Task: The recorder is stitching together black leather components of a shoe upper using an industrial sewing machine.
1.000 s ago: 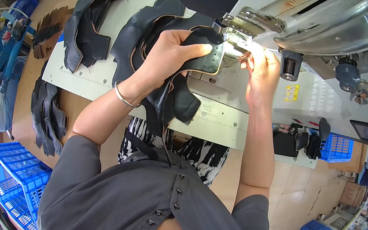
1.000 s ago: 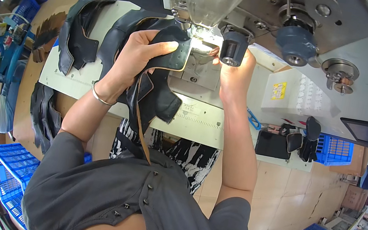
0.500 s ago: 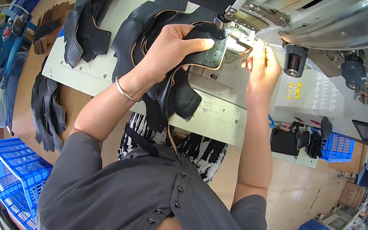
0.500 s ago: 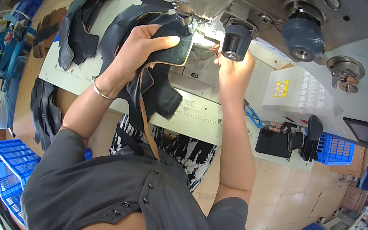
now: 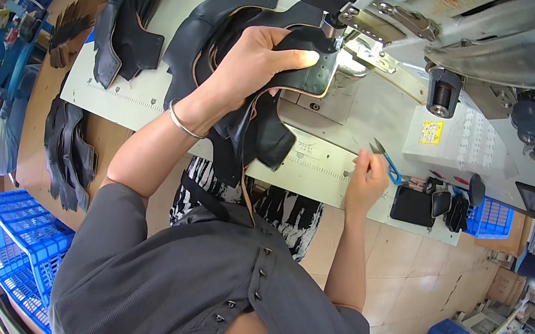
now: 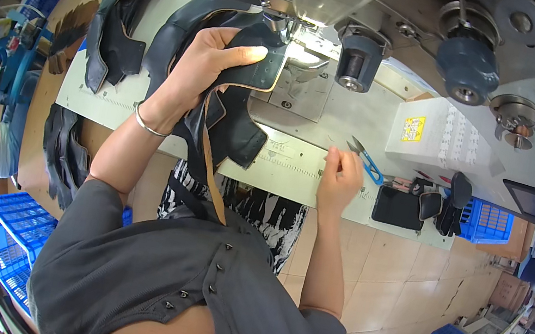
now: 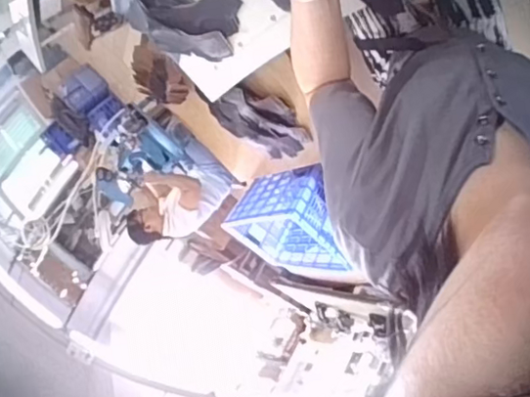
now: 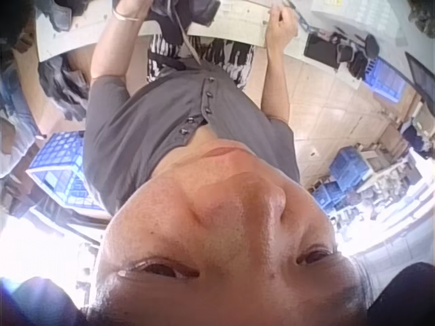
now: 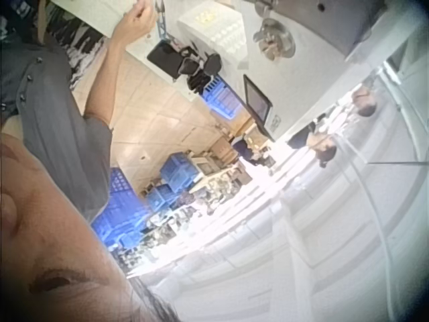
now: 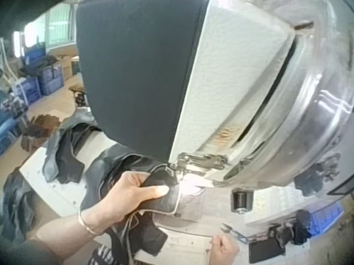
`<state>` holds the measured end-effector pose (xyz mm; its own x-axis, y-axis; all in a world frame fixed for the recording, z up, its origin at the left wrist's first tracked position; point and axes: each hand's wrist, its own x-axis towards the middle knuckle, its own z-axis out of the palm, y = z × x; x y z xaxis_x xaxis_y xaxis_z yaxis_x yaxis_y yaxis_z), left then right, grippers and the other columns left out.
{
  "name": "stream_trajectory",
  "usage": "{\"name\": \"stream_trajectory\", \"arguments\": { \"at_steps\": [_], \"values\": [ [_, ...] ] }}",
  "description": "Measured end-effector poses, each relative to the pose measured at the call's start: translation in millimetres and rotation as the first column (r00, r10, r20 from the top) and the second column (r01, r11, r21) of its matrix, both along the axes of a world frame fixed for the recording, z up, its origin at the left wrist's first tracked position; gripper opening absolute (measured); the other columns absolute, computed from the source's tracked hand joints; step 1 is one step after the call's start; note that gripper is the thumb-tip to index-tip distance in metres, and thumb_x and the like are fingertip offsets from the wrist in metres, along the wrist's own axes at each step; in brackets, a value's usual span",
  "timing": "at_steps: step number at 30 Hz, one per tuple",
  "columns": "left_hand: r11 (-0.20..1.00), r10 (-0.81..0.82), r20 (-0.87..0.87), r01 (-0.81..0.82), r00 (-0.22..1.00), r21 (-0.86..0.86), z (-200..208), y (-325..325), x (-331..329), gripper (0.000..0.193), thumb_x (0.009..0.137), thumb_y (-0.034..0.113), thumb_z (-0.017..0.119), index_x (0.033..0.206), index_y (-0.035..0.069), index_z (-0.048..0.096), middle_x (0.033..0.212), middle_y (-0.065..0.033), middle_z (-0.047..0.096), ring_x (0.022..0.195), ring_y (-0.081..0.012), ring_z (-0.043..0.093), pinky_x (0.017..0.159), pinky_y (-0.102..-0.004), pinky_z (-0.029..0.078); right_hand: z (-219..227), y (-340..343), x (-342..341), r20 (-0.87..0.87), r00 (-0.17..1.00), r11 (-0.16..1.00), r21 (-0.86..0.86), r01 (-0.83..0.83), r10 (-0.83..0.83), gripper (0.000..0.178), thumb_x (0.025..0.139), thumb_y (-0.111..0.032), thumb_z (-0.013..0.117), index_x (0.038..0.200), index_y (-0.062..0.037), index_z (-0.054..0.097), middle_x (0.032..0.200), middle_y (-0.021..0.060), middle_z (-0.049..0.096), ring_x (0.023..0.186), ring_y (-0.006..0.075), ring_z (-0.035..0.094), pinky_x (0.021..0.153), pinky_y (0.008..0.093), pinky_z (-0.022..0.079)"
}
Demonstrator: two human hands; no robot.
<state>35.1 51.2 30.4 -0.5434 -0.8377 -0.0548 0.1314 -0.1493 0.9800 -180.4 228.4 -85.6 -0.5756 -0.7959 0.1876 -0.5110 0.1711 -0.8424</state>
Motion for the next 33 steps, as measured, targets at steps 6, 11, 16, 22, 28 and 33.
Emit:
{"name": "stream_trajectory", "arguments": {
  "at_steps": [6, 11, 16, 22, 28, 33],
  "values": [
    [1.0, -0.003, -0.046, 0.004, 0.999, 0.011, -6, -5, -2, 0.021, 0.086, 0.017, 0.068, 0.092, -0.003, 0.069, 0.067, -0.0002, 0.063, 0.048, -0.0015, 0.048, 0.041, -0.0175, 0.036, -10, 20, -23, -0.777, 0.623, 0.962, 0.095, 0.256, -0.089, 0.029, 0.086, -0.013, 0.063, 0.115, -0.0114, 0.061, 0.114, 0.0044, 0.057, 0.105, 0.0259, 0.051, 0.089, 0.0395, 0.04],
    [1.0, -0.022, -0.037, 0.023, 0.999, 0.017, -3, -5, 0, 0.024, 0.086, 0.017, 0.068, 0.098, -0.004, 0.069, 0.07, -0.0005, 0.064, 0.05, -0.0014, 0.049, 0.041, -0.0173, 0.036, -12, 23, -21, -0.757, 0.642, 0.932, 0.134, 0.336, -0.123, 0.032, 0.085, -0.013, 0.063, 0.117, -0.0132, 0.061, 0.113, 0.0033, 0.057, 0.105, 0.0249, 0.051, 0.09, 0.0393, 0.039],
    [1.0, -0.01, -0.064, 0.012, 0.998, 0.025, 0, -3, -3, 0.025, 0.086, 0.017, 0.068, 0.099, -0.004, 0.069, 0.07, -0.0009, 0.064, 0.05, -0.0017, 0.049, 0.041, -0.0174, 0.036, -14, 26, -20, -0.787, 0.597, 0.94, 0.064, 0.335, -0.159, 0.029, 0.086, -0.012, 0.062, 0.115, -0.0138, 0.062, 0.111, 0.002, 0.058, 0.104, 0.0233, 0.052, 0.089, 0.0386, 0.039],
    [1.0, 0.011, -0.034, -0.01, 0.999, 0.003, -3, -9, -5, 0.022, 0.085, 0.017, 0.069, 0.093, -0.004, 0.07, 0.067, -0.0004, 0.062, 0.049, -0.0022, 0.049, 0.042, -0.0178, 0.036, -16, 29, -20, -0.812, 0.555, 0.955, -0.011, 0.298, -0.182, 0.022, 0.086, -0.012, 0.062, 0.108, -0.014, 0.066, 0.103, 0.0, 0.061, 0.101, 0.021, 0.053, 0.088, 0.0372, 0.038],
    [0.999, 0.03, -0.036, -0.03, 0.999, -0.013, -3, -16, -7, 0.02, 0.083, 0.017, 0.07, 0.085, -0.002, 0.069, 0.064, 0.0002, 0.061, 0.048, -0.0026, 0.048, 0.041, -0.0183, 0.035, -16, 31, -20, -0.809, 0.56, 0.96, -0.021, 0.281, -0.182, 0.021, 0.085, -0.008, 0.061, 0.105, -0.0138, 0.067, 0.101, 0.0001, 0.062, 0.1, 0.0205, 0.054, 0.088, 0.0371, 0.038],
    [0.999, 0.019, -0.051, -0.02, 0.999, -0.026, -4, -21, -8, 0.018, 0.083, 0.016, 0.07, 0.083, -0.002, 0.069, 0.064, 0.0004, 0.061, 0.047, -0.0027, 0.047, 0.041, -0.0184, 0.034, -14, 31, -18, -0.798, 0.574, 0.964, -0.033, 0.265, -0.185, 0.022, 0.085, -0.005, 0.06, 0.104, -0.0135, 0.068, 0.101, -0.0003, 0.063, 0.098, 0.0199, 0.055, 0.088, 0.0358, 0.038]
  ]
}}
